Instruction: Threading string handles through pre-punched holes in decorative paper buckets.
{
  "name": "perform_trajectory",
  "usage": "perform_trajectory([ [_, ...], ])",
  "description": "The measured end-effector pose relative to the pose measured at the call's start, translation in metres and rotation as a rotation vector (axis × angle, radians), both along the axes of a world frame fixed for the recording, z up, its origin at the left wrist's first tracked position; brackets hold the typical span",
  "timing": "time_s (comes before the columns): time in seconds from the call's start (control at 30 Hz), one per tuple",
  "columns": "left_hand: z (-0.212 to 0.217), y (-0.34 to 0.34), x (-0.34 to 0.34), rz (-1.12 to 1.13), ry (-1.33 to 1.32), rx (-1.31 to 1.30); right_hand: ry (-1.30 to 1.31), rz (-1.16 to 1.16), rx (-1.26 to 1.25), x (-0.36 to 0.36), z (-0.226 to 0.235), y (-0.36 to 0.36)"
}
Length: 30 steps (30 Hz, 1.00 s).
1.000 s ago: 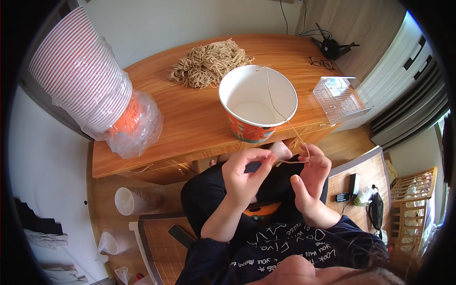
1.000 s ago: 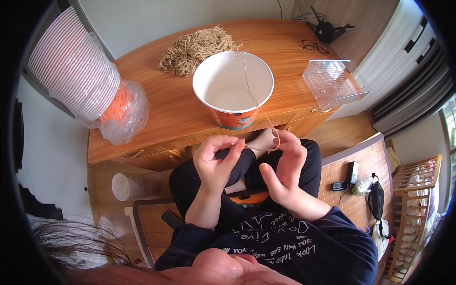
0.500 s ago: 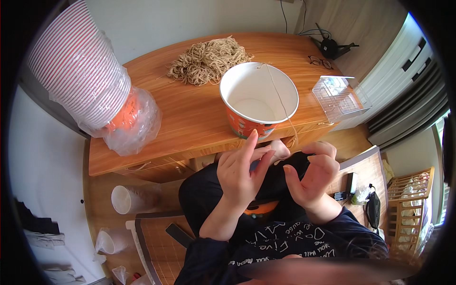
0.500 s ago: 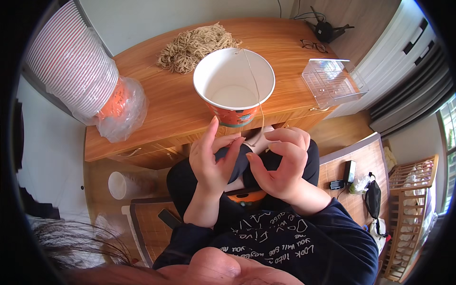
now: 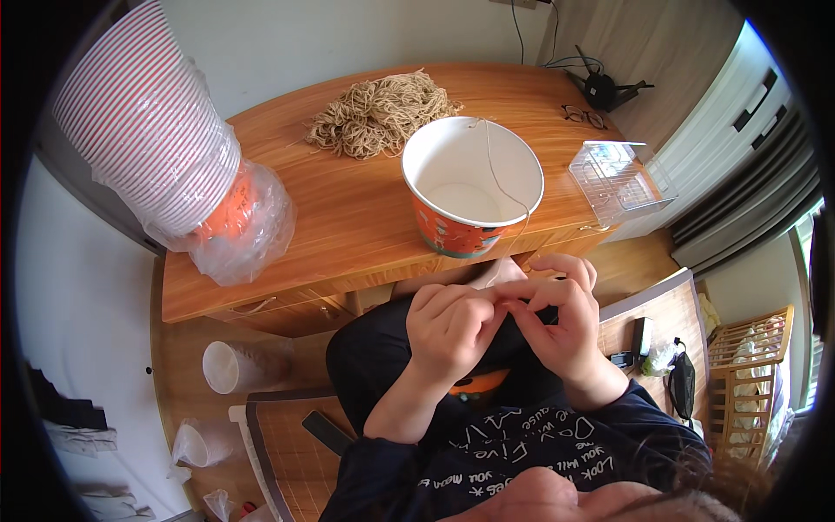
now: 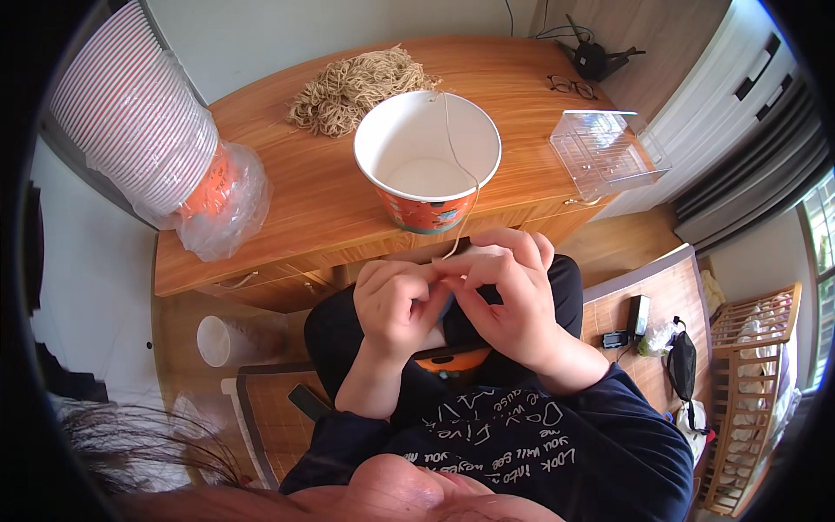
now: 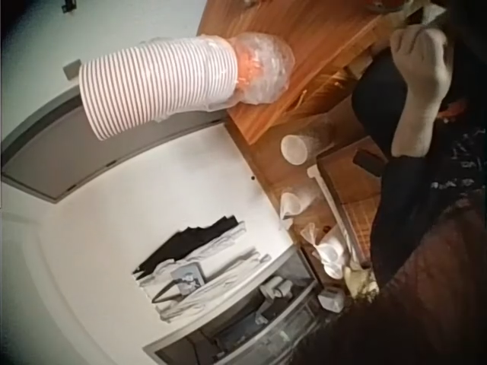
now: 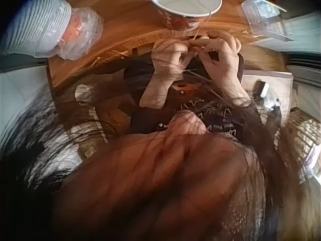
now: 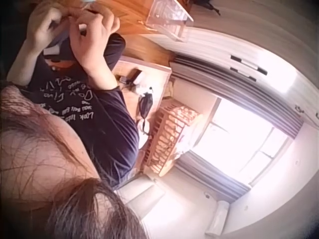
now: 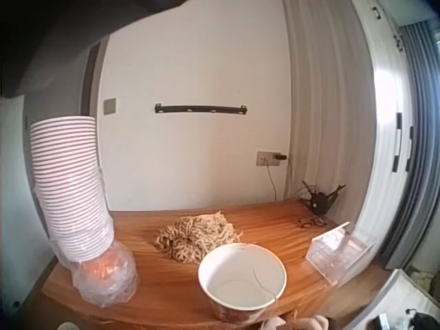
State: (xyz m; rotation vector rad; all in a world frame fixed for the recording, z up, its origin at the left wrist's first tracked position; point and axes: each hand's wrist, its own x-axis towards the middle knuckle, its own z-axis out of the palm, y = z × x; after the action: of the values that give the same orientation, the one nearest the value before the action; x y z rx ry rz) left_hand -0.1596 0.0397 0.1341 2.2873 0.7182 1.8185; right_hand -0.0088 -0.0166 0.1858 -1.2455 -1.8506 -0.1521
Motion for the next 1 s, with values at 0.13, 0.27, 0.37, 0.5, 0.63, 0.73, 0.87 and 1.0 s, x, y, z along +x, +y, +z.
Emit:
perform_trajectory([
  [0.13,0.002,-0.002,0.001,-0.009,-0.013,0.030,0.015,0.020,0.055,0.006,0.000,-0.001],
  [0.27,0.006,-0.002,0.000,0.055,0.000,0.065,-0.008,0.002,0.070,0.012,0.002,-0.002],
  [0.37,0.008,-0.003,-0.001,0.092,0.079,0.081,-0.181,0.013,0.073,0.021,0.002,-0.002],
  [0.5,0.009,-0.001,0.004,0.097,0.087,0.066,-0.291,0.005,0.148,0.024,0.003,0.003],
  [0.63,0.010,0.006,0.009,0.024,0.021,-0.001,-0.325,0.068,0.133,0.025,0.013,0.011],
  [0.73,0.015,0.012,0.011,-0.013,0.028,-0.036,-0.257,0.137,0.091,0.025,0.020,0.022],
  [0.87,0.011,0.018,0.012,-0.130,-0.097,-0.133,-0.243,0.223,0.073,0.025,0.023,0.042],
  [1.0,0.007,0.019,0.012,-0.168,-0.183,-0.362,-0.278,0.203,0.091,0.021,0.023,0.051],
])
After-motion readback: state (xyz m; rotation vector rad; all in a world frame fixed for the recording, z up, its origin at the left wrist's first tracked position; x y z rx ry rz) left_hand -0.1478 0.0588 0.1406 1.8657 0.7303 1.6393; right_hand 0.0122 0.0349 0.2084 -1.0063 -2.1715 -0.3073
